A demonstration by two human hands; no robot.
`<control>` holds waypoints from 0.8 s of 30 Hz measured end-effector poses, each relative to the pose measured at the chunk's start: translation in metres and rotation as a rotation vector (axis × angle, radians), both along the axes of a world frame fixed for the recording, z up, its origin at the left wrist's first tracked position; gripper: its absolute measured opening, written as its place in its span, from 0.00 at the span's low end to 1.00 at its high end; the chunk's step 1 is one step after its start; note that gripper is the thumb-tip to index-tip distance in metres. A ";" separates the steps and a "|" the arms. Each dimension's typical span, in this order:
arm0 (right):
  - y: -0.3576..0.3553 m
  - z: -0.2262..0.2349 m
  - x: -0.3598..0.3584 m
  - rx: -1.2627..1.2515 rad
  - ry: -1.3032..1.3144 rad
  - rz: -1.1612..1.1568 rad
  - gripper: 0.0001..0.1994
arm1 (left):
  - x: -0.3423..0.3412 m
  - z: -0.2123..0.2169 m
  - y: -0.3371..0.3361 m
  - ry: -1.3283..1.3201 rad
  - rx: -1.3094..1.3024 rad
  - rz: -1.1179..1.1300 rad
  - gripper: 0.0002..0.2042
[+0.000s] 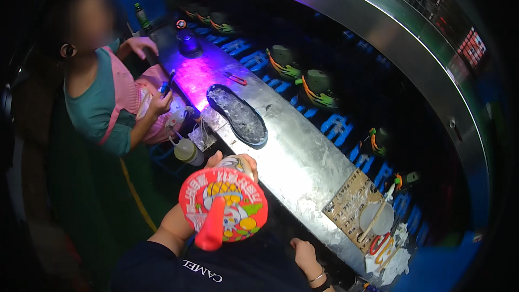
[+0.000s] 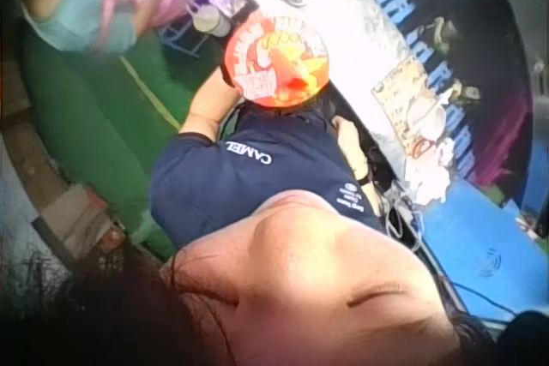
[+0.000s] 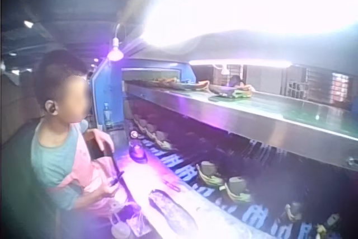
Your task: Apply adhesive to shoe soles and place them on a conveyor belt in a factory setting.
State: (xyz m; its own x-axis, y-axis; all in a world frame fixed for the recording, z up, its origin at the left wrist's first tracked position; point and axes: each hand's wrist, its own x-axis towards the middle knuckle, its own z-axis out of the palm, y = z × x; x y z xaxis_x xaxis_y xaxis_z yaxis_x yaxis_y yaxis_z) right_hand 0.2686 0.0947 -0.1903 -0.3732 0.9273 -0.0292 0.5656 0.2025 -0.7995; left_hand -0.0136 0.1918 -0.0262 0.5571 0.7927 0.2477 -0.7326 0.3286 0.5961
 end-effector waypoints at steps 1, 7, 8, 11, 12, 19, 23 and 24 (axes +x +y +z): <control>0.005 0.041 -0.009 -0.047 -0.088 0.139 0.06 | 0.004 -0.003 -0.002 -0.070 -0.120 -0.055 0.32; 0.024 0.165 -0.017 -0.132 0.327 0.142 0.07 | 0.020 -0.005 -0.002 0.310 -0.100 0.325 0.34; 0.029 0.169 -0.016 0.027 0.457 0.092 0.07 | 0.024 -0.005 -0.005 0.424 -0.059 0.434 0.35; 0.054 0.193 -0.025 0.401 0.820 -0.133 0.12 | 0.039 -0.001 -0.019 0.370 -0.171 0.295 0.31; 0.064 0.202 -0.029 0.429 0.868 -0.099 0.17 | 0.042 0.000 -0.023 0.346 -0.220 0.236 0.30; 0.095 0.218 -0.046 0.312 0.925 0.404 0.20 | 0.054 -0.012 -0.032 0.253 -0.283 -0.040 0.22; 0.095 0.217 -0.046 0.338 0.874 0.480 0.15 | 0.053 -0.014 -0.033 0.371 -0.151 -0.010 0.22; 0.094 0.218 -0.046 0.340 0.873 0.478 0.15 | 0.052 -0.017 -0.033 0.338 -0.143 -0.030 0.22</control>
State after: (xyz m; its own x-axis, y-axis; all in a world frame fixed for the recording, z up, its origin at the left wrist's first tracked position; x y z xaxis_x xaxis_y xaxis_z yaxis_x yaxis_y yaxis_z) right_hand 0.2223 0.1883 0.0274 -0.4682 0.5871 0.6603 -0.3777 0.5426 -0.7503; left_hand 0.0386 0.1584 -0.0429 0.6118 0.7882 -0.0669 -0.4907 0.4445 0.7494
